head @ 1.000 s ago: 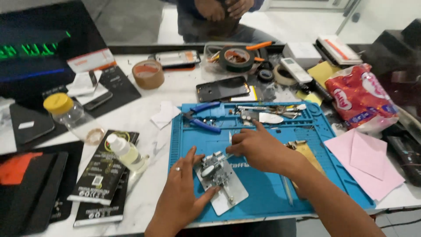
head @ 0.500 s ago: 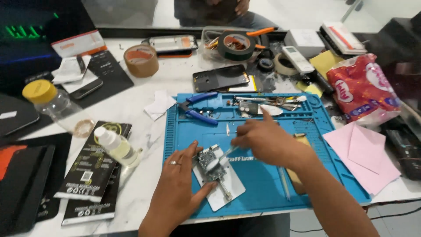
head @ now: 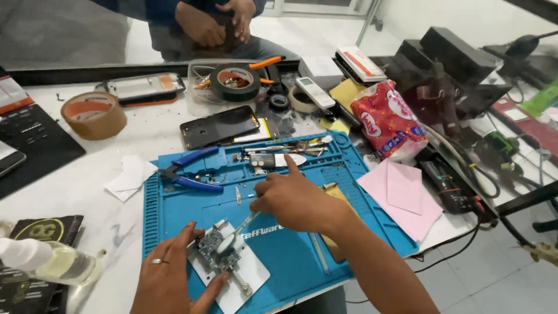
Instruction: Cleaning and scraping a mobile phone motherboard using a small brush on a repair mat.
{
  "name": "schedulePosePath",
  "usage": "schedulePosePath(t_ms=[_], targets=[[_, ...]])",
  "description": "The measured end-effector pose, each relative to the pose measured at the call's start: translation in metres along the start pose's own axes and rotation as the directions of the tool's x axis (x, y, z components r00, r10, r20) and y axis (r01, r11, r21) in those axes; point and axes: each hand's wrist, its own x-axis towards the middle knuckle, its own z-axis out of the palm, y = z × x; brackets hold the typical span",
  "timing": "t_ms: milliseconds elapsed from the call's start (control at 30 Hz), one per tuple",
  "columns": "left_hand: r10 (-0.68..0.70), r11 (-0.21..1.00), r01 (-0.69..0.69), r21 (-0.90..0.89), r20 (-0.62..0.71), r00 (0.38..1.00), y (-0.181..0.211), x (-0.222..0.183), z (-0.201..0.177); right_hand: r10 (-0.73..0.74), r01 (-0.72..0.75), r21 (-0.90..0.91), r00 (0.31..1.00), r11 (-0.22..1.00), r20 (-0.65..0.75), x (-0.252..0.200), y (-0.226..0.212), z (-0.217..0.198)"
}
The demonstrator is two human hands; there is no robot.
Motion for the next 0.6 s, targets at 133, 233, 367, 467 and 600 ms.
schedulePosePath(t_ms=[133, 233, 367, 467, 600], targets=[[0.03, 1.0, -0.03, -0.002, 0.013, 0.999, 0.002, -0.003, -0.002, -0.092, 0.084, 0.078, 0.99, 0.993, 0.107, -0.001, -0.006, 0.002], [0.075, 0.996, -0.077, -0.036, -0.044, 0.996, -0.003, 0.001, 0.0, -0.087, 0.082, 0.041, 0.985, 0.996, 0.15, 0.002, -0.006, -0.007], [-0.018, 0.999, 0.02, -0.031, 0.069, 0.997, -0.002, 0.001, 0.001, -0.012, 0.009, 0.045, 0.998, 0.999, 0.069, -0.001, -0.003, -0.002], [0.055, 0.995, -0.054, -0.086, 0.011, 0.998, 0.013, -0.008, -0.015, -0.038, 0.022, 0.127, 0.992, 0.992, 0.124, 0.001, -0.008, -0.002], [0.19, 0.898, -0.303, -0.318, -0.339, 0.921, 0.064, -0.037, -0.063, -0.027, 0.019, 0.124, 0.998, 0.992, 0.06, 0.004, -0.005, 0.001]])
